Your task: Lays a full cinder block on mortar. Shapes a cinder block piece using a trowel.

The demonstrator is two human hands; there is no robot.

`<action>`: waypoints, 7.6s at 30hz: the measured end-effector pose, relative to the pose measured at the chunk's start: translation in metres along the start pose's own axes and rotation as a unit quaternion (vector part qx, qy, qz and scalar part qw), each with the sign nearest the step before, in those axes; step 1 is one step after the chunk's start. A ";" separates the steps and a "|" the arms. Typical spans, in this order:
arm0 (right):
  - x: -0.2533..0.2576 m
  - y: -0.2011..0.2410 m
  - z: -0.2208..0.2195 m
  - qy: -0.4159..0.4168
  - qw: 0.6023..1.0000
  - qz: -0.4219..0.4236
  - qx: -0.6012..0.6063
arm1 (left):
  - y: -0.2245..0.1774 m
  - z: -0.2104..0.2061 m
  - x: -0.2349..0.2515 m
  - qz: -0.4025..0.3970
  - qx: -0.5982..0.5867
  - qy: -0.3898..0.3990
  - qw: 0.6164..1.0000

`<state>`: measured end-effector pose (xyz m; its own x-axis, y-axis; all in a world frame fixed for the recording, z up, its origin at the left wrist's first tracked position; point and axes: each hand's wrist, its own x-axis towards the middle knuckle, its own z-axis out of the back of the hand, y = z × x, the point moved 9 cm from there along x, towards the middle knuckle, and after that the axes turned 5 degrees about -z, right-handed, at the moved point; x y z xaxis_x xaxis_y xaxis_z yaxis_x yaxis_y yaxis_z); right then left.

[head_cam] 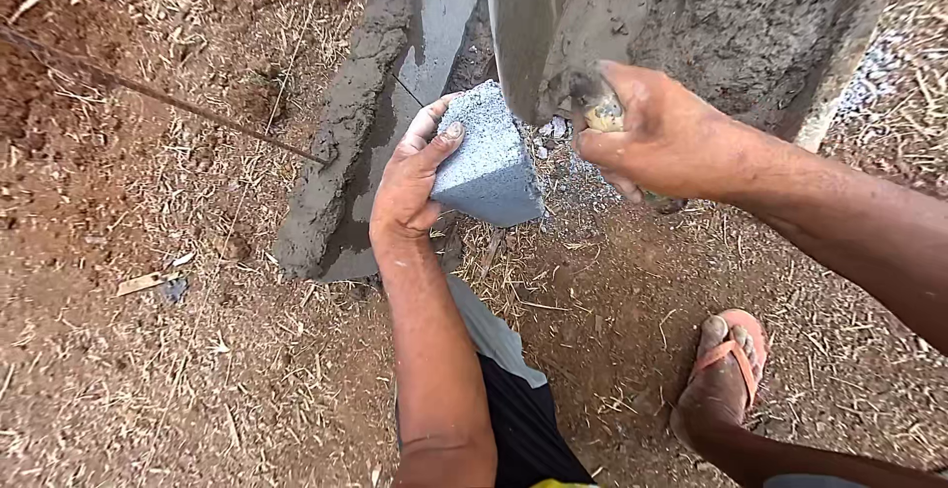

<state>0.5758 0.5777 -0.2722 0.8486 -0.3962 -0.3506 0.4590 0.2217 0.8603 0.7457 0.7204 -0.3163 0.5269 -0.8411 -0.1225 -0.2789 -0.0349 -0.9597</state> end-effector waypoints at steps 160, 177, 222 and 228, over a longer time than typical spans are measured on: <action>0.023 -0.037 0.015 -0.015 0.994 -0.043 -0.094 | 0.024 0.061 -0.029 0.013 0.259 -0.042 0.965; 0.022 -0.028 0.008 0.004 0.993 -0.039 -0.113 | 0.058 0.054 -0.010 -0.017 0.148 -0.131 0.980; 0.027 0.009 0.019 -0.038 0.990 0.029 -0.131 | 0.055 0.042 -0.001 -0.051 0.041 -0.052 0.997; 0.030 -0.043 -0.008 0.041 0.986 -0.068 -0.144 | 0.059 0.046 -0.003 -0.028 0.034 -0.072 0.996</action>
<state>0.5833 0.5634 -0.3223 0.7866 -0.3688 -0.4952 0.6163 0.4202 0.6661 0.7646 0.7452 -0.3836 0.6507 -0.7530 -0.0977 -0.1931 -0.0396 -0.9804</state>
